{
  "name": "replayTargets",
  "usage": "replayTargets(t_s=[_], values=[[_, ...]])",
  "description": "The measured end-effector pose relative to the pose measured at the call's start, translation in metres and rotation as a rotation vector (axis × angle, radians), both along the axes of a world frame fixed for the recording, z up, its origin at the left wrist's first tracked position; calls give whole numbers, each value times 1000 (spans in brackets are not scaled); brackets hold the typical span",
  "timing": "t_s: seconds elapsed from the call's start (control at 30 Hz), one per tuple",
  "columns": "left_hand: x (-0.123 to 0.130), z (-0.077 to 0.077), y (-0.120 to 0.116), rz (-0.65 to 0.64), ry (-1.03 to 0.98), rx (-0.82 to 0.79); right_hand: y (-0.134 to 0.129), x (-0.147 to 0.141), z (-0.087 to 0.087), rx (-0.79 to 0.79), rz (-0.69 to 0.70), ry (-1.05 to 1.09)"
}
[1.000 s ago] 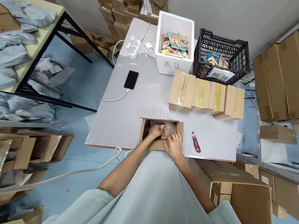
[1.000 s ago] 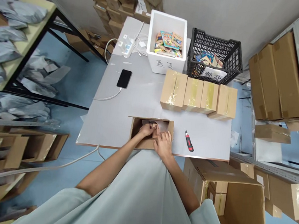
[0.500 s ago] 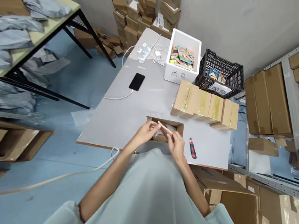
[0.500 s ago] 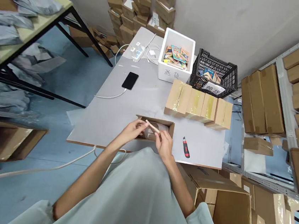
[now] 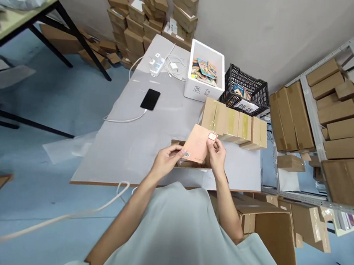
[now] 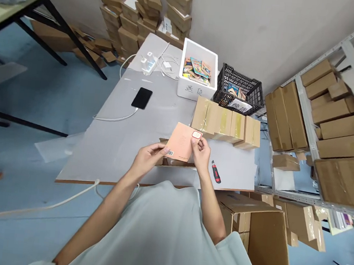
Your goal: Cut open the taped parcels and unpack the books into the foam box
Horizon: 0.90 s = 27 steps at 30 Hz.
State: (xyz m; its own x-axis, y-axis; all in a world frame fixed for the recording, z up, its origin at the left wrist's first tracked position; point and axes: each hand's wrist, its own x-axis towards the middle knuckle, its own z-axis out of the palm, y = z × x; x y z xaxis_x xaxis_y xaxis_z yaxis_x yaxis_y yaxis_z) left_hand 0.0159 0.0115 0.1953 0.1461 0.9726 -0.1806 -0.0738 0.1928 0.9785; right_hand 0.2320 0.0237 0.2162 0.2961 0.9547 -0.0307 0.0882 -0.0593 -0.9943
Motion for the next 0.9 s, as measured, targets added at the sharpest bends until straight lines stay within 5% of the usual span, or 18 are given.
replayTargets(t_s=[0.23, 0.47, 0.7, 0.9], values=[[-15, 14, -8, 173, 30, 71, -26, -37, -14, -40, -71, -26], [-4, 50, -33, 85, 159, 383, -35, -84, 6, 8, 43, 276], [-3, 45, -44, 58, -8, 389, -48, -99, 26, -91, 60, 804], [4, 46, -48, 33, 170, 532, -50, -99, 30, -98, 79, 807]])
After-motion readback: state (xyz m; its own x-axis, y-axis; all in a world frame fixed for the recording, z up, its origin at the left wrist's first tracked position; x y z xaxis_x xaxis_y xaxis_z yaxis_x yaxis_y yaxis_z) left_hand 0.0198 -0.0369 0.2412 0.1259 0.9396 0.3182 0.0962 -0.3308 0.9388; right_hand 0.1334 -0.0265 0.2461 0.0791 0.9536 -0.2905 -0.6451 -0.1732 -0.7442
